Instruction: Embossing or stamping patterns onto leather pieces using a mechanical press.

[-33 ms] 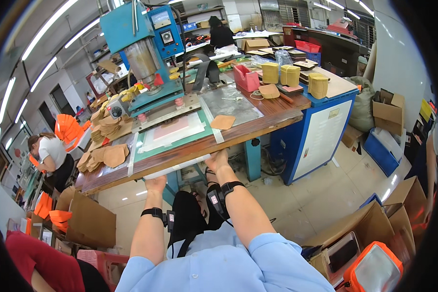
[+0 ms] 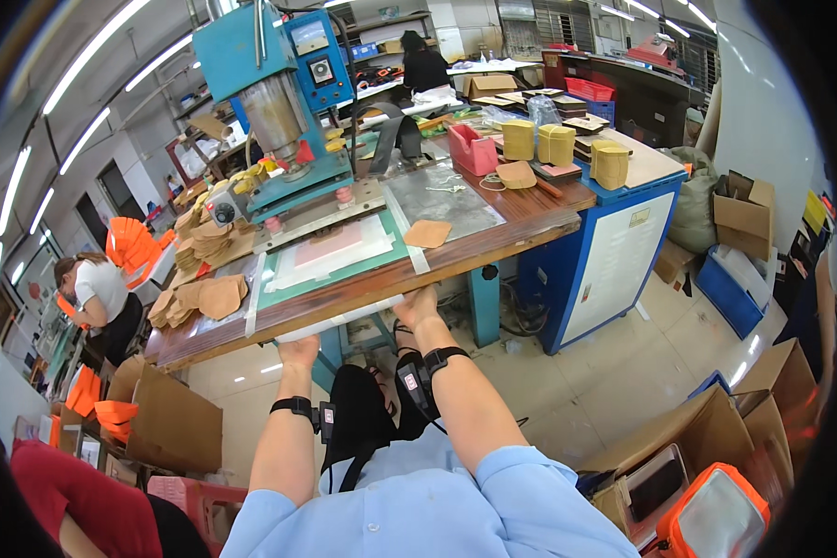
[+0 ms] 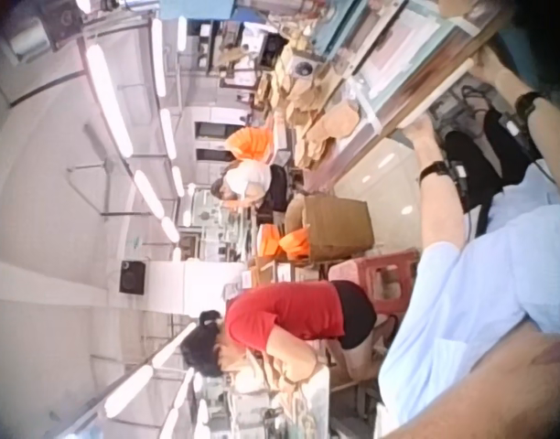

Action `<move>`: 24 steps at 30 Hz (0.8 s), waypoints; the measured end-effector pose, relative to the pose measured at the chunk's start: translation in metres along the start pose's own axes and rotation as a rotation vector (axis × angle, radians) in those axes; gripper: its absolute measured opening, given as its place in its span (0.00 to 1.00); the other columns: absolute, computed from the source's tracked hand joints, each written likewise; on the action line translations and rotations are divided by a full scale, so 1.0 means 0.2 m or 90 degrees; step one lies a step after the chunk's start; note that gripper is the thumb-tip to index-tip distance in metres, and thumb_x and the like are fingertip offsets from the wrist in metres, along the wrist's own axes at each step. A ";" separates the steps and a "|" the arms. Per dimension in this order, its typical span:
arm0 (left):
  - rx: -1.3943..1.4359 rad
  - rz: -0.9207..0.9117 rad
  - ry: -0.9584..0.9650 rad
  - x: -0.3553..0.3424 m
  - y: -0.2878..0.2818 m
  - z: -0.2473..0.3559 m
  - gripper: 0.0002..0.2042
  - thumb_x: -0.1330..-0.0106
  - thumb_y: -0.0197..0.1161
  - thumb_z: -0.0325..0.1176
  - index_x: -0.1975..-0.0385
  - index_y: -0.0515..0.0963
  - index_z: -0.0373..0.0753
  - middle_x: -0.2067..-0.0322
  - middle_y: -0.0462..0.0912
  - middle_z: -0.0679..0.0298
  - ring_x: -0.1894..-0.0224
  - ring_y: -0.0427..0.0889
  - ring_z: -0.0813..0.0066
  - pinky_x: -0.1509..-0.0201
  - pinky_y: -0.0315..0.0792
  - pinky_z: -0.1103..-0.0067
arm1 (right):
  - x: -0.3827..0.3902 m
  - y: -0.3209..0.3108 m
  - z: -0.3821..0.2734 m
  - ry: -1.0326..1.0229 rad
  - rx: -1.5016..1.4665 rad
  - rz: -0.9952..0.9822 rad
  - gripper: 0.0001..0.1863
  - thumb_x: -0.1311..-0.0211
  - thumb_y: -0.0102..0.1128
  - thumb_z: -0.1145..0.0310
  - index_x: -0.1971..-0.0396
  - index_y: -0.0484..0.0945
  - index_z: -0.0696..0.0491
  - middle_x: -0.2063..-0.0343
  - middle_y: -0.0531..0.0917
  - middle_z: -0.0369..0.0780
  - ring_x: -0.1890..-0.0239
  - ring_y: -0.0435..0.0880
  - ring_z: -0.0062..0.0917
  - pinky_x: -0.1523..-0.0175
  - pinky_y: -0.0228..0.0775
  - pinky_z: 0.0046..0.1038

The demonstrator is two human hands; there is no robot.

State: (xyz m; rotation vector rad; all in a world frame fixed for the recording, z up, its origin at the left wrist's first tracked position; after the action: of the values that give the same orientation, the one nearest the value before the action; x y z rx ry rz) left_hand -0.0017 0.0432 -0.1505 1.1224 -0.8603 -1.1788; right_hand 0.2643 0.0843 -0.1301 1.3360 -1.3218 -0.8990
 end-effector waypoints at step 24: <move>0.010 0.061 0.008 0.02 0.01 -0.01 0.21 0.29 0.37 0.43 0.44 0.66 0.40 0.43 0.69 0.60 0.40 0.67 0.61 0.37 0.62 0.61 | 0.02 0.02 0.00 0.002 -0.018 -0.006 0.23 0.31 0.31 0.59 0.40 0.60 0.51 0.39 0.64 0.40 0.38 0.63 0.32 0.35 0.53 0.40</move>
State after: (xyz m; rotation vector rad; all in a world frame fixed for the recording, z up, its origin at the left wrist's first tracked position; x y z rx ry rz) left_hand 0.0012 0.0396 -0.1498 1.0879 -0.9051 -1.0875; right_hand 0.2641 0.0813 -0.1257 1.3229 -1.2969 -0.9192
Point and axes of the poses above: each hand's wrist, its own x-axis away from the middle knuckle, its own y-axis out of the palm, z = x × y, the point moved 6 cm from there along -x, towards the middle knuckle
